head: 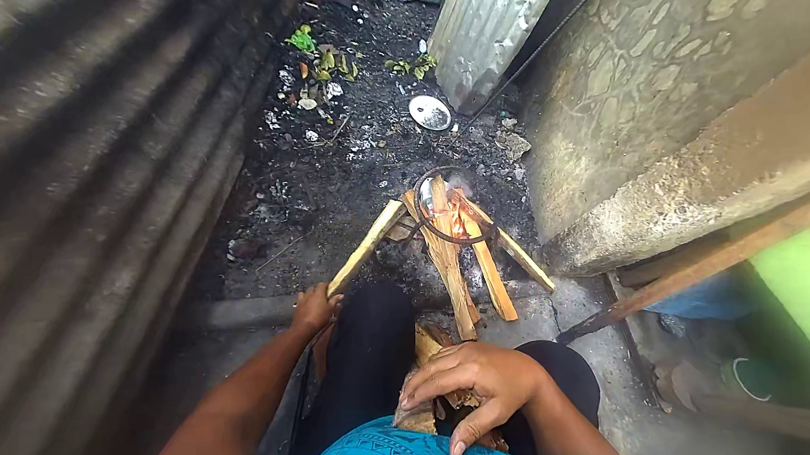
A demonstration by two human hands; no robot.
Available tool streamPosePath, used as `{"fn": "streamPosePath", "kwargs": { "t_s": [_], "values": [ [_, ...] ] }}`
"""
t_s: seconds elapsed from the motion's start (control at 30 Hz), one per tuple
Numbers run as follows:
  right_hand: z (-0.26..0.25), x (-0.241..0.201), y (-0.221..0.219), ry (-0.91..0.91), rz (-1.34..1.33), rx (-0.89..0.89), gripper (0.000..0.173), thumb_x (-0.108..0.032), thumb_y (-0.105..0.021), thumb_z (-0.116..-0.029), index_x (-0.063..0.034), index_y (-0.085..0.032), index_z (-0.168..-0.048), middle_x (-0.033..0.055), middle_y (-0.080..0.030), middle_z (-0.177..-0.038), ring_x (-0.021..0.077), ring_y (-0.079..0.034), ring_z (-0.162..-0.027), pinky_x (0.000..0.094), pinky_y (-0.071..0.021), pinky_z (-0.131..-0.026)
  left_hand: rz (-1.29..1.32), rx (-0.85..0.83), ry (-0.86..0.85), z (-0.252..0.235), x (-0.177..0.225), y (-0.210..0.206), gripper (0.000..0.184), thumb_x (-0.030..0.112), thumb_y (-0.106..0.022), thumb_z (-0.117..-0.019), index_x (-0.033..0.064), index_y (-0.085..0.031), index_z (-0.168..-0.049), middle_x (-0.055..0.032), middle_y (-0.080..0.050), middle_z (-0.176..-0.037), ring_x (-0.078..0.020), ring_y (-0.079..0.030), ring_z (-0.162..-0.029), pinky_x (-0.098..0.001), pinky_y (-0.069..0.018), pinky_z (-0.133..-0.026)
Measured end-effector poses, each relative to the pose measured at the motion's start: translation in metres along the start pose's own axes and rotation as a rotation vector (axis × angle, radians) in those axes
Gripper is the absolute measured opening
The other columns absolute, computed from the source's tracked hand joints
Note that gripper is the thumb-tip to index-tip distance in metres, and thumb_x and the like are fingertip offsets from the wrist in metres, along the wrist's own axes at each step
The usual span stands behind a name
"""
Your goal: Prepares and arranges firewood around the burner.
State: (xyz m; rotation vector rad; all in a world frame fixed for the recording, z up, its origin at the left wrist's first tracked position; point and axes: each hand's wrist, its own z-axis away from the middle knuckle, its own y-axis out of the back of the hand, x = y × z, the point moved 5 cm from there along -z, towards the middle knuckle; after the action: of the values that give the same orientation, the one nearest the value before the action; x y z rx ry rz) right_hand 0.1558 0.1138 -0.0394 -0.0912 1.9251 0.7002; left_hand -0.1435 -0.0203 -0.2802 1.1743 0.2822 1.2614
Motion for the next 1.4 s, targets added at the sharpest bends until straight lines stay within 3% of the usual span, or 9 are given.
{"fn": "streamPosePath", "kwargs": {
  "t_s": [0.3, 0.6, 1.07, 1.17, 1.4],
  "values": [
    [0.012, 0.005, 0.010, -0.034, 0.088, 0.024, 0.059, -0.049, -0.063, -0.0987, -0.0007, -0.067, -0.132, 0.0142, -0.070, -0.130, 0.0268, -0.066, -0.121, 0.0451, -0.0508, -0.106, -0.027, -0.019, 0.029, -0.041, 0.033, -0.018, 0.064, 0.041, -0.063, -0.1013, 0.0024, -0.046, -0.149, -0.0324, -0.047, -0.148, -0.0532, -0.039, -0.142, -0.0636, -0.0370, -0.113],
    [0.014, 0.007, 0.017, -0.050, 0.089, 0.060, 0.052, -0.041, -0.062, -0.0997, 0.0003, -0.068, -0.130, 0.0147, -0.071, -0.128, 0.0273, -0.067, -0.118, 0.0446, -0.0525, -0.103, 0.008, -0.024, -0.065, -0.080, 0.050, -0.036, 0.065, 0.039, -0.067, -0.0994, 0.0020, -0.046, -0.149, -0.0322, -0.046, -0.148, -0.0545, -0.039, -0.141, -0.0676, -0.0382, -0.109],
    [0.012, 0.012, 0.022, -0.105, 0.102, 0.052, 0.042, -0.033, -0.056, -0.1036, -0.0022, -0.068, -0.130, 0.0133, -0.071, -0.128, 0.0268, -0.068, -0.117, 0.0452, -0.0520, -0.103, -0.030, -0.041, -0.087, -0.122, 0.071, -0.045, 0.059, 0.040, -0.054, -0.1061, 0.0003, -0.044, -0.148, -0.0269, -0.047, -0.150, -0.0533, -0.039, -0.140, -0.0721, -0.0395, -0.103],
    [0.013, 0.013, 0.024, -0.119, 0.116, 0.058, 0.041, -0.030, -0.056, -0.1034, -0.0028, -0.068, -0.131, 0.0127, -0.071, -0.128, 0.0269, -0.068, -0.117, 0.0445, -0.0520, -0.103, -0.067, -0.033, -0.075, -0.131, 0.076, -0.046, 0.057, 0.040, -0.055, -0.1056, 0.0020, -0.046, -0.147, -0.0262, -0.048, -0.149, -0.0528, -0.040, -0.140, -0.0744, -0.0387, -0.102],
    [0.013, 0.013, 0.025, -0.127, 0.126, 0.081, 0.038, -0.027, -0.057, -0.1024, -0.0028, -0.069, -0.129, 0.0122, -0.071, -0.127, 0.0264, -0.068, -0.114, 0.0435, -0.0526, -0.101, -0.171, -0.042, -0.078, -0.147, 0.082, -0.044, 0.055, 0.037, -0.062, -0.1025, 0.0042, -0.048, -0.145, -0.0233, -0.052, -0.148, -0.0502, -0.043, -0.140, -0.0833, -0.0274, -0.104]
  ]
}}
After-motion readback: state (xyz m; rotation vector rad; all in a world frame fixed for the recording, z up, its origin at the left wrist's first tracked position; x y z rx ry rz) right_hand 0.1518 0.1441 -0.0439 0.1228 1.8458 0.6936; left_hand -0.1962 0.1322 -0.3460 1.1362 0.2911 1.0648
